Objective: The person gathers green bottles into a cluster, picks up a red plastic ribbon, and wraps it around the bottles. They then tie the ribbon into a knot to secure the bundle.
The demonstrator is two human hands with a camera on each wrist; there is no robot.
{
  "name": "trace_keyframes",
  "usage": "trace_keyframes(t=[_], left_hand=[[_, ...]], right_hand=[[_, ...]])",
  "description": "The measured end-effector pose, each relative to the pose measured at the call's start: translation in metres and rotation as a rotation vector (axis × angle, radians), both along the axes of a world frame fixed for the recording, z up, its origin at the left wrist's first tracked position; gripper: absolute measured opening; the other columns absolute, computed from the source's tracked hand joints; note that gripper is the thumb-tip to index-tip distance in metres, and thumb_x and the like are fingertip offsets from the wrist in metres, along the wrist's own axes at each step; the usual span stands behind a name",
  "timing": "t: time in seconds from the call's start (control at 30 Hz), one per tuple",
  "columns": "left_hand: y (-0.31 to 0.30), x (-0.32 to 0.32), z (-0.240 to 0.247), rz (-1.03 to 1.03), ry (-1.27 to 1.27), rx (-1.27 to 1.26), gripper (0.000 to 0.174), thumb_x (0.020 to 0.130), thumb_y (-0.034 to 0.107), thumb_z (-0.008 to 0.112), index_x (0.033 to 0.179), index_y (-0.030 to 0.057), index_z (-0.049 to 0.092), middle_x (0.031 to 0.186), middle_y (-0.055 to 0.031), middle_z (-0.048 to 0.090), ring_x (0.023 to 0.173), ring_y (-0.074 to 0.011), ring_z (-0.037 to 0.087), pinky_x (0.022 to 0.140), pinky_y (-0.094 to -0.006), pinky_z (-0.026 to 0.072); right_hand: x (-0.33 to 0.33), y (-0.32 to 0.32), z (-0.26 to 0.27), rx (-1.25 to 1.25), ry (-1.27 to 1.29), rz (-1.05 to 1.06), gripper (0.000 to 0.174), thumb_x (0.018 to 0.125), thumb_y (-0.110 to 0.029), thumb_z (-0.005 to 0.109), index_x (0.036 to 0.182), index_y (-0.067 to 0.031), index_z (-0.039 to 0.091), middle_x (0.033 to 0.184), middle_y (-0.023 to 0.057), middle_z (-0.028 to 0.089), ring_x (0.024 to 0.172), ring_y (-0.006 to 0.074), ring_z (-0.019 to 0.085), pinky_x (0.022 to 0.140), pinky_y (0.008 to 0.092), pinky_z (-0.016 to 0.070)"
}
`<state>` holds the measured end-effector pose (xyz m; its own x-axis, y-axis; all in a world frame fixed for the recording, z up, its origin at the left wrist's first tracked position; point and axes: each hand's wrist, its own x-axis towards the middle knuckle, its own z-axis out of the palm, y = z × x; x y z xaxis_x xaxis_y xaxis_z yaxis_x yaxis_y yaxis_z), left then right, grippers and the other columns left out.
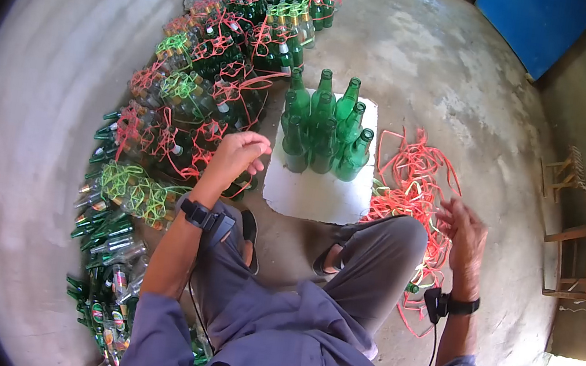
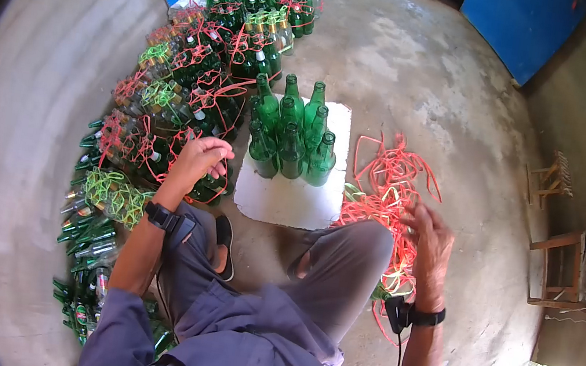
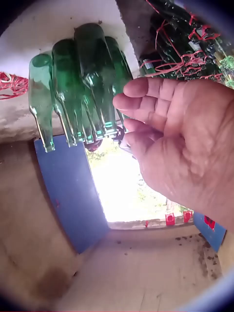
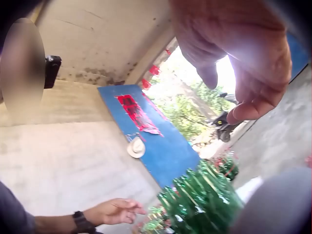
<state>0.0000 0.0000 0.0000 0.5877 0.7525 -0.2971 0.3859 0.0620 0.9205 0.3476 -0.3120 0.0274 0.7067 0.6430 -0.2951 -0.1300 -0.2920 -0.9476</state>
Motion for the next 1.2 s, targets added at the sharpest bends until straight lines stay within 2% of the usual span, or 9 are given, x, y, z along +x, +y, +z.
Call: trace_keyframes(t=[0.17,0.3,0.37,0.4,0.67,0.77,0.9,1.03,1.2], left_hand=[[0.019,0.023,0.010,0.199,-0.313,0.049,0.029,0.095,0.022,0.058,0.113,0.0000,0.061,0.105,-0.0121,0.069,0.080,-0.0146,0.065,0.069,-0.0281,0.0528],[0.039,0.025,-0.015,0.356,-0.447,-0.008,0.031,0.097,0.027,0.056,0.118,0.0035,0.059,0.113,-0.0120,0.066,0.093,-0.0167,0.063,0.078,-0.0301,0.0514],[0.041,0.024,-0.035,0.376,-0.443,-0.054,0.033,0.097,0.028,0.055,0.120,0.0045,0.058,0.119,-0.0119,0.064,0.101,-0.0190,0.061,0.084,-0.0326,0.0497],[0.042,0.025,-0.048,0.406,-0.430,-0.086,0.034,0.097,0.029,0.055,0.120,0.0048,0.058,0.120,-0.0118,0.063,0.102,-0.0197,0.060,0.085,-0.0337,0.0491],[0.049,0.043,-0.125,0.436,-0.341,-0.289,0.068,0.092,0.052,0.057,0.135,0.0002,0.046,0.136,-0.0160,0.051,0.124,-0.0287,0.049,0.098,-0.0392,0.0406],[0.059,0.051,-0.149,0.405,-0.339,-0.388,0.079,0.090,0.058,0.055,0.142,-0.0001,0.039,0.144,-0.0174,0.043,0.133,-0.0335,0.040,0.102,-0.0425,0.0366],[0.064,0.063,-0.170,0.444,-0.367,-0.420,0.073,0.091,0.058,0.055,0.138,0.0036,0.044,0.140,-0.0128,0.048,0.130,-0.0273,0.042,0.105,-0.0422,0.0321],[0.070,0.074,-0.174,0.376,-0.426,-0.410,0.065,0.095,0.055,0.052,0.137,0.0060,0.047,0.137,-0.0092,0.052,0.129,-0.0239,0.044,0.105,-0.0418,0.0321],[0.073,0.078,-0.181,0.407,-0.468,-0.435,0.057,0.096,0.051,0.050,0.133,0.0072,0.052,0.130,-0.0077,0.055,0.123,-0.0210,0.047,0.102,-0.0434,0.0340]], right_hand=[[-0.024,0.073,0.042,0.333,0.038,0.102,0.047,0.095,-0.035,0.059,0.121,0.0045,0.060,0.116,0.0125,0.065,0.104,0.0199,0.063,0.083,0.0315,0.0512],[-0.029,0.123,-0.020,0.381,0.184,0.168,0.060,0.093,-0.042,0.061,0.129,0.0048,0.054,0.127,0.0169,0.058,0.116,0.0246,0.057,0.091,0.0374,0.0485],[-0.029,0.142,-0.057,0.218,0.441,0.136,0.072,0.092,-0.049,0.058,0.141,0.0015,0.040,0.144,0.0182,0.043,0.131,0.0288,0.043,0.105,0.0446,0.0382],[-0.024,0.152,-0.082,0.149,0.555,0.158,0.087,0.090,-0.057,0.054,0.149,-0.0004,0.024,0.155,0.0187,0.024,0.143,0.0344,0.024,0.113,0.0520,0.0267],[-0.028,0.185,-0.163,-0.041,0.831,-0.079,0.098,0.089,-0.067,0.043,0.153,-0.0027,0.007,0.160,0.0191,-0.006,0.147,0.0410,-0.002,0.113,0.0615,0.0163],[-0.029,0.195,-0.178,-0.071,0.868,-0.087,0.097,0.089,-0.068,0.041,0.153,-0.0027,0.010,0.160,0.0196,-0.003,0.147,0.0415,-0.001,0.113,0.0624,0.0156],[-0.031,0.212,-0.186,-0.048,0.896,-0.127,0.101,0.087,-0.067,0.048,0.153,-0.0028,0.006,0.160,0.0210,0.002,0.146,0.0421,0.001,0.112,0.0644,0.0144],[-0.034,0.227,-0.186,-0.041,0.838,-0.142,0.074,0.087,-0.063,0.050,0.142,-0.0148,0.038,0.151,0.0123,0.034,0.137,0.0412,0.029,0.110,0.0652,0.0184],[-0.030,0.229,-0.193,-0.057,0.865,-0.147,0.065,0.087,-0.062,0.051,0.134,-0.0183,0.046,0.145,0.0080,0.043,0.129,0.0390,0.039,0.108,0.0650,0.0198]])
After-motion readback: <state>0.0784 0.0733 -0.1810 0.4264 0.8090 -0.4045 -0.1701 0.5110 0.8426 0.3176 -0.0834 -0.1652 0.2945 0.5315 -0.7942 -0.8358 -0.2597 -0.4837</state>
